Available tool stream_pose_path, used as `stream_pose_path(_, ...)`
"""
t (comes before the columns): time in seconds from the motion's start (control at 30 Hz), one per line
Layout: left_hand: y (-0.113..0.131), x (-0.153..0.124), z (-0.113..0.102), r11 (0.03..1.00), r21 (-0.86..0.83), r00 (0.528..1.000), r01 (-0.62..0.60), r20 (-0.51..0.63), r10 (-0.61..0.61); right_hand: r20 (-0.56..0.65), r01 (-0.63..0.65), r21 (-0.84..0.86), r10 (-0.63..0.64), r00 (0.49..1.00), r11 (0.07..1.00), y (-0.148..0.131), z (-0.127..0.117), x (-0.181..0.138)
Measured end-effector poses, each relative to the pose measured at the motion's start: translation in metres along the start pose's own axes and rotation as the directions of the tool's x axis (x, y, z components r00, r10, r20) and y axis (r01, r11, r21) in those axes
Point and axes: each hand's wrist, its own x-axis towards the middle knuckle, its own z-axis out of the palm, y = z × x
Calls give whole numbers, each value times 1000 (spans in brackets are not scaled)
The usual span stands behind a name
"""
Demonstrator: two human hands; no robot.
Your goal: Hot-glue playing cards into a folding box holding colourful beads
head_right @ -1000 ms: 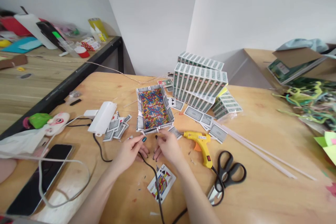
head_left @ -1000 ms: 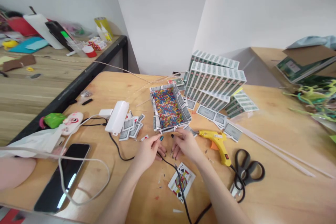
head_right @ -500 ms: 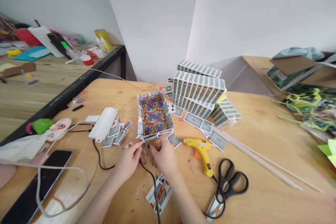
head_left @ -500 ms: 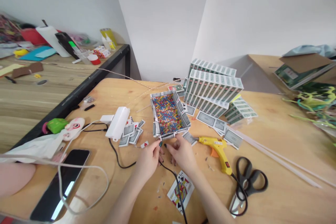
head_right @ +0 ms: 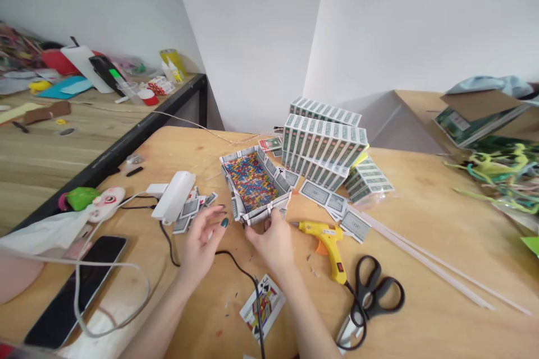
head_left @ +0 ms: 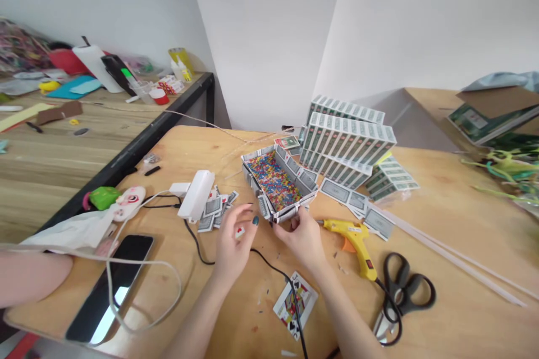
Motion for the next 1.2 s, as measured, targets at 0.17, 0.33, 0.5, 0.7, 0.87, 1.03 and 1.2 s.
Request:
stream_pose_path(0.17,9,25,3,876,213,901,-433,116,417,44,39,23,-40,998,999,-3,-18,7)
stream_pose_path(0.33,-2,41,3,750,157,764,-643,195,615,79,42,18,-43,996,999,-1,-27,9)
stream_pose_path(0.5,-8,54,2,719,112,707,-686,337,622,81,29,12,-30,996,999,5,-22,6)
stream_pose_path(0.7,-7,61,-2,674,118,643,-729,457,614,35,-12,0,12,999,1000,11,-12,0)
stream_pose_path(0.87,-7,61,-9,601,159,583,-784,523,622,-1,-65,12,65,998,998,7,-2,-8)
stream_pose_path(1.03,-3,63,-12,600,191,579,-777,593,560,-18,-90,54,91,996,994,4,5,-11)
stream_pose_path(1.2,-2,66,-11,655,252,626,-712,651,429,-25,-114,97,117,993,989,6,10,-13)
